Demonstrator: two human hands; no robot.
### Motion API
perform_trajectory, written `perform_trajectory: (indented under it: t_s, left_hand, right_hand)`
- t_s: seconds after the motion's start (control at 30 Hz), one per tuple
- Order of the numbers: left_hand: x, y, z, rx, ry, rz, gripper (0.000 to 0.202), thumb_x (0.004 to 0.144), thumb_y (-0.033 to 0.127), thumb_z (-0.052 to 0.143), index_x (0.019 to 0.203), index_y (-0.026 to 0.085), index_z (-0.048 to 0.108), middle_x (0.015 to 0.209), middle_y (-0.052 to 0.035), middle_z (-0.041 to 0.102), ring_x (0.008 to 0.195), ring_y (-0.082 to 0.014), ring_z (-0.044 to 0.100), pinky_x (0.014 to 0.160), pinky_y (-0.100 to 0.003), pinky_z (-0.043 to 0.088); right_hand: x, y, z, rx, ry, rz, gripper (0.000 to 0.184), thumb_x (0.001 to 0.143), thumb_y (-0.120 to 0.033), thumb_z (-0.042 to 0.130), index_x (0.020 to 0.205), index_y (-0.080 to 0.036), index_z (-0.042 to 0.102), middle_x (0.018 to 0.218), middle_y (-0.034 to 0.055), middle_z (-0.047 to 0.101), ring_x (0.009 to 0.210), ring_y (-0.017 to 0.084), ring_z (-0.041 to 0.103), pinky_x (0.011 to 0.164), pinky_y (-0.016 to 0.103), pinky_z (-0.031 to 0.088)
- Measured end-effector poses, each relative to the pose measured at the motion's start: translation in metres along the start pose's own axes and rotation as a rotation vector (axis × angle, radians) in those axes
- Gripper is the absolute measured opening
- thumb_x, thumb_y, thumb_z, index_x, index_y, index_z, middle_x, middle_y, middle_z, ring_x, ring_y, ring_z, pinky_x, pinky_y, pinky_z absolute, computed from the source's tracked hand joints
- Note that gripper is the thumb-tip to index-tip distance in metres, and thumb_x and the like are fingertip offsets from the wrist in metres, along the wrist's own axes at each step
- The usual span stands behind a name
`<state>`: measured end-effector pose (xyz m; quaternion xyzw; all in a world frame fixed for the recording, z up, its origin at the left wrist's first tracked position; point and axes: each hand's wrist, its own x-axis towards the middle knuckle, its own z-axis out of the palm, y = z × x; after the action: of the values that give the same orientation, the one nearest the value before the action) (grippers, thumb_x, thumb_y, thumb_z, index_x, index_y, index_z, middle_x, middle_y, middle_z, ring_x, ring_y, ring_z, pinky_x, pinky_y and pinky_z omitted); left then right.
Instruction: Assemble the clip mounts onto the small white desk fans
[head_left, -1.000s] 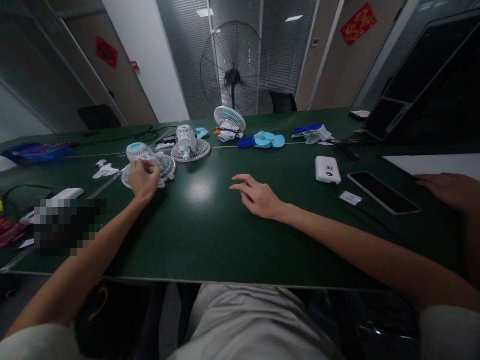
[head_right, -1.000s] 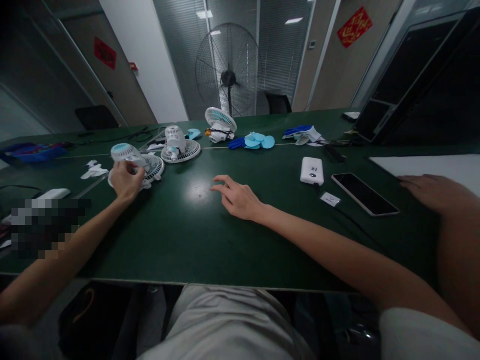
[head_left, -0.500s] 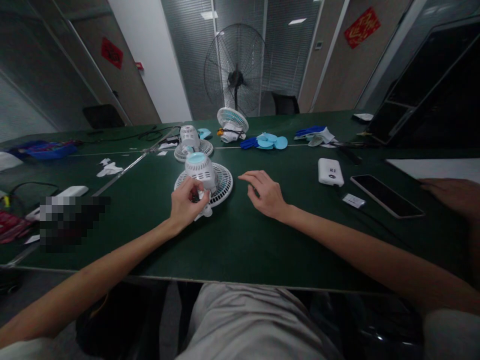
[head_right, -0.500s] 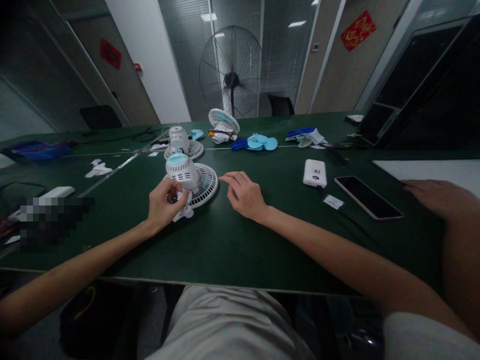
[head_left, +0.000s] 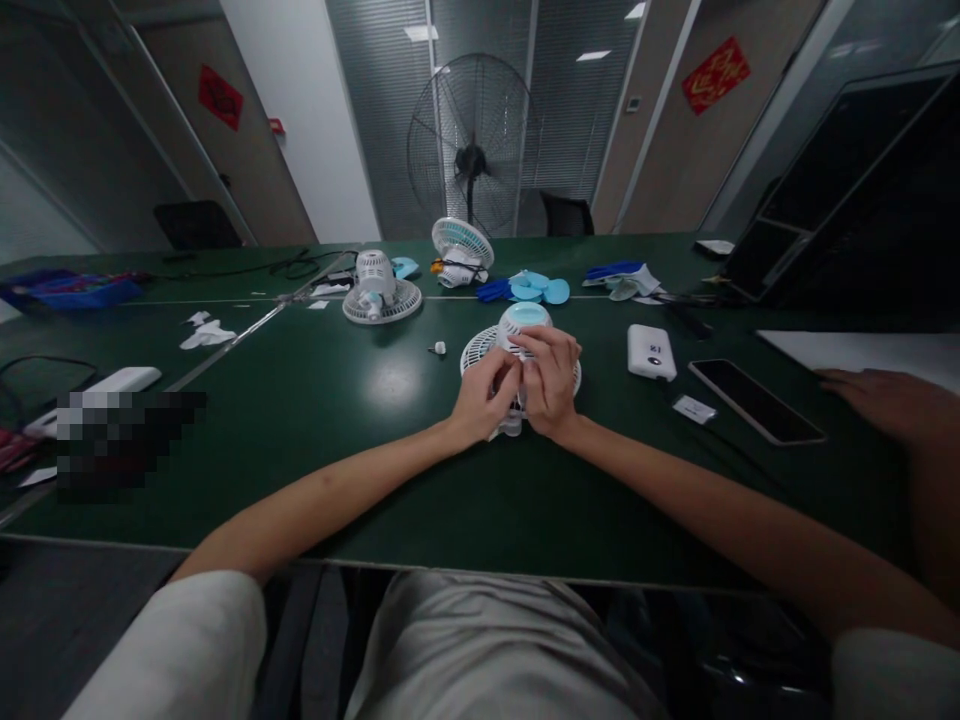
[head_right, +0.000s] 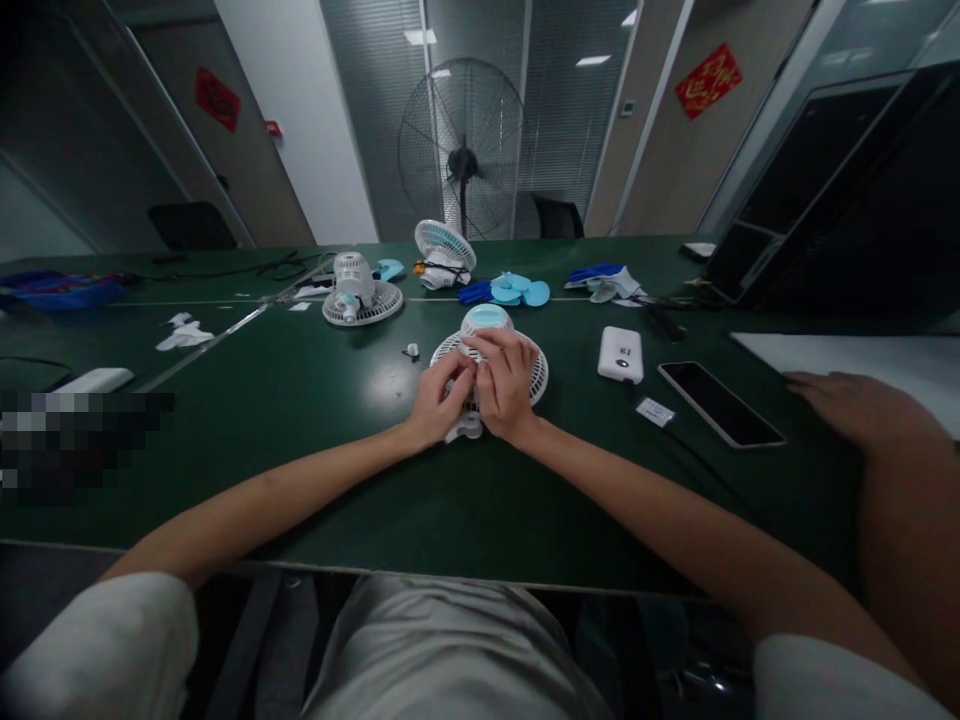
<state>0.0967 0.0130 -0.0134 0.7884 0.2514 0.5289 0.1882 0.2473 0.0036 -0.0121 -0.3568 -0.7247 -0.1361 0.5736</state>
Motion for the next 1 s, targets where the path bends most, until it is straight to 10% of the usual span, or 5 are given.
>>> perform_trajectory:
  t_s: [0.17, 0.27, 0.4, 0.6, 1.0]
  left_hand:
    - [0.015, -0.045, -0.045, 0.335, 0.082, -0.072, 0.020, 0.107, 0.025, 0.039, 0.112, 0.021, 0.058, 0.111, -0.0091, 0.065, 0.105, -0.0238, 0.061, 0.098, -0.040, 0.047]
    - [0.022, -0.082, -0.075, 0.696, -0.133, -0.267, 0.035, 0.103, 0.026, 0.049, 0.137, 0.021, 0.053, 0.143, -0.0149, 0.054, 0.137, -0.0327, 0.046, 0.113, -0.051, 0.038]
    - [0.018, -0.109, -0.088, 0.719, -0.323, -0.323, 0.028, 0.096, 0.016, 0.054, 0.121, 0.019, 0.066, 0.125, -0.0154, 0.064, 0.120, -0.0350, 0.058, 0.106, -0.053, 0.044]
    - [0.009, -0.098, -0.071, 0.647, -0.374, -0.275, 0.032, 0.096, 0.009, 0.048, 0.121, 0.021, 0.066, 0.119, -0.0115, 0.066, 0.097, -0.0258, 0.067, 0.090, -0.038, 0.051]
    - [0.004, -0.048, -0.050, 0.311, 0.077, -0.095, 0.030, 0.100, 0.017, 0.041, 0.130, 0.022, 0.043, 0.124, -0.0110, 0.056, 0.109, -0.0217, 0.060, 0.095, -0.038, 0.053]
  right_hand:
    - [-0.002, -0.003, 0.001, 0.049, -0.075, 0.026, 0.040, 0.102, -0.024, 0.042, 0.135, -0.037, 0.058, 0.133, 0.0047, 0.061, 0.125, 0.032, 0.057, 0.107, 0.056, 0.039]
    - [-0.004, -0.003, 0.000, 0.088, -0.121, 0.014, 0.039, 0.101, -0.022, 0.043, 0.134, -0.039, 0.059, 0.131, 0.0032, 0.062, 0.123, 0.032, 0.058, 0.106, 0.056, 0.039]
    - [-0.006, -0.001, 0.000, 0.087, -0.132, 0.002, 0.041, 0.101, -0.022, 0.043, 0.135, -0.038, 0.059, 0.128, 0.0034, 0.064, 0.122, 0.031, 0.059, 0.106, 0.055, 0.039]
    - [-0.003, -0.001, 0.000, 0.070, -0.174, -0.003, 0.037, 0.102, -0.023, 0.044, 0.133, -0.037, 0.060, 0.127, 0.0034, 0.065, 0.121, 0.030, 0.060, 0.105, 0.055, 0.039]
    - [0.004, 0.007, 0.010, 0.139, -0.353, -0.082, 0.055, 0.098, -0.020, 0.053, 0.151, -0.033, 0.043, 0.151, 0.0093, 0.050, 0.146, 0.032, 0.044, 0.121, 0.059, 0.037]
